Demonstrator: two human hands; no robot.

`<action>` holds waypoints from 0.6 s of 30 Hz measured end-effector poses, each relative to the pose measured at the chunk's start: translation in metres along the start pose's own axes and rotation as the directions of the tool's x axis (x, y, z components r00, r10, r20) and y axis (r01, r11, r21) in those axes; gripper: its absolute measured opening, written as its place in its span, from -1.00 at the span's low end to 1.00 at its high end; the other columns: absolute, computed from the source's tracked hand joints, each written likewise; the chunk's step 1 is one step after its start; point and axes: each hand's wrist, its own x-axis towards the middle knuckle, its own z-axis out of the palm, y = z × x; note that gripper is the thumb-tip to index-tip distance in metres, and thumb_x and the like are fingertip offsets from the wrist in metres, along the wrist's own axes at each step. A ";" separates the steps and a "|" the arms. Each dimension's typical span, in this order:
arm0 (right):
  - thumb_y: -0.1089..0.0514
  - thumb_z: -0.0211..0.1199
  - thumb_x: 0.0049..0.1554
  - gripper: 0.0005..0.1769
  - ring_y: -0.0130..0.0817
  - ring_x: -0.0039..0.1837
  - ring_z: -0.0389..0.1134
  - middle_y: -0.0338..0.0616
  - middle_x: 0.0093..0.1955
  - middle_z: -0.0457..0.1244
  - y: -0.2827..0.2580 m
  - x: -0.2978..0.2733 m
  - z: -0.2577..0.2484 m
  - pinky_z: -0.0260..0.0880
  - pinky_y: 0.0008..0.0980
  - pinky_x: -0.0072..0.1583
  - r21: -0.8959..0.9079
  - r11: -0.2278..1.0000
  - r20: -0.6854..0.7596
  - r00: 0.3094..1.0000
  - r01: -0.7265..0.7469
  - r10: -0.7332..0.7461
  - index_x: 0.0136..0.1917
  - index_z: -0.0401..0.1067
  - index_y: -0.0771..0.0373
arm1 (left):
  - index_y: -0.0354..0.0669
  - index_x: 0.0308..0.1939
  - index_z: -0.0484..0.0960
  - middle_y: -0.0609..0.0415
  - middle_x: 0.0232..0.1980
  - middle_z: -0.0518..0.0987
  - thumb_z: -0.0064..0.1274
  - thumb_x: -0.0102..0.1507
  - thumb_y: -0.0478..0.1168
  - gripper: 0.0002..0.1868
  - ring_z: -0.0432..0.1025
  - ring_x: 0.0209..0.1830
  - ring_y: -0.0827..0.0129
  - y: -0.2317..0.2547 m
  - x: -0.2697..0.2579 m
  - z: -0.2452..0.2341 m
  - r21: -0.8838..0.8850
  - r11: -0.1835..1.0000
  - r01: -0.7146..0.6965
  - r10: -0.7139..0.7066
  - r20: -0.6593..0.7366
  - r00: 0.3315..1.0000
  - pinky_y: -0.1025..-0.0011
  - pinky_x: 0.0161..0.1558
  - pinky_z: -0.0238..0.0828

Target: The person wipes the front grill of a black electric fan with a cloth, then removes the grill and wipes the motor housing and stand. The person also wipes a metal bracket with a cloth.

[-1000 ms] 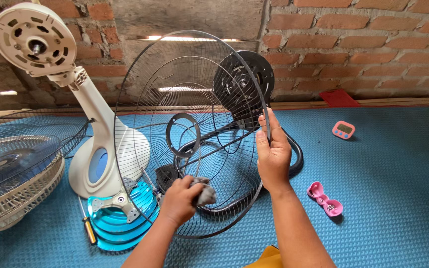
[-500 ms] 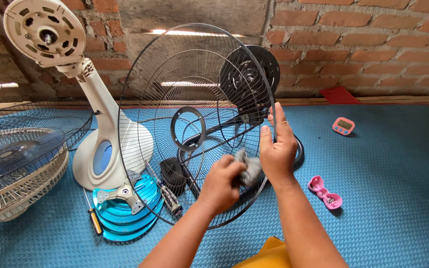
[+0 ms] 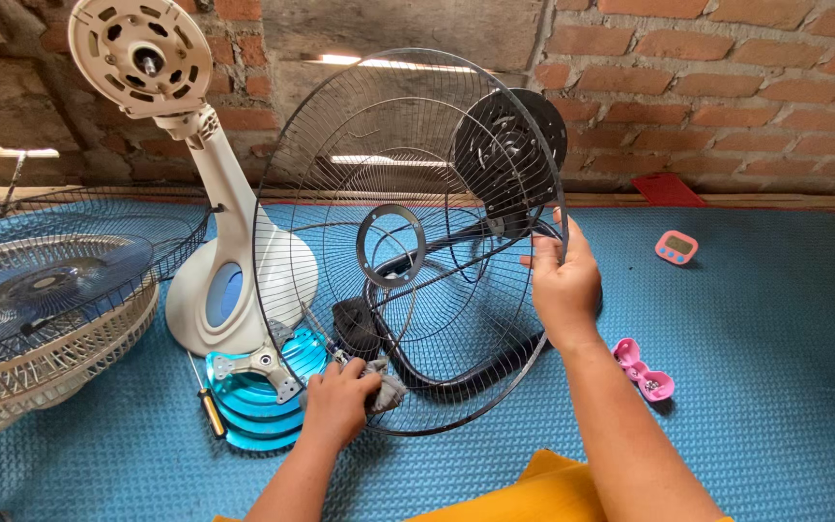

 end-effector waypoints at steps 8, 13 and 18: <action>0.15 0.10 0.33 -0.54 -0.50 -0.11 0.45 -0.21 0.04 0.38 -0.032 0.013 0.012 0.43 -0.49 -0.19 0.184 0.982 0.014 0.999 0.031 -0.034 0.49 0.30 0.14 | 0.00 -0.22 0.69 0.11 0.02 0.61 0.10 -0.03 -0.42 -0.66 0.46 0.00 -0.01 0.057 0.041 -0.041 -0.513 0.858 0.043 -0.143 -0.157 0.977 0.15 0.00 0.43; 0.18 0.17 0.34 -0.55 -0.58 -0.16 0.39 -0.29 -0.04 0.36 -0.055 0.026 0.016 0.39 -0.55 -0.19 0.203 0.964 0.009 0.985 0.170 -0.175 0.48 0.39 0.13 | -0.06 -0.12 0.65 0.02 0.08 0.58 0.14 -0.03 -0.48 -0.58 0.45 -0.02 -0.05 0.121 0.059 -0.066 -0.622 0.725 -0.294 0.139 -0.286 0.948 0.15 0.00 0.42; 0.17 0.18 0.32 -0.55 -0.61 -0.12 0.42 -0.32 0.01 0.37 -0.069 0.033 0.006 0.42 -0.58 -0.18 0.196 0.962 0.007 0.981 0.191 -0.196 0.47 0.37 0.12 | 0.04 -0.17 0.64 0.10 0.03 0.57 0.17 -0.01 -0.41 -0.64 0.45 -0.06 -0.02 0.107 0.051 -0.064 -0.441 0.878 -0.185 0.148 -0.117 0.982 0.10 -0.06 0.41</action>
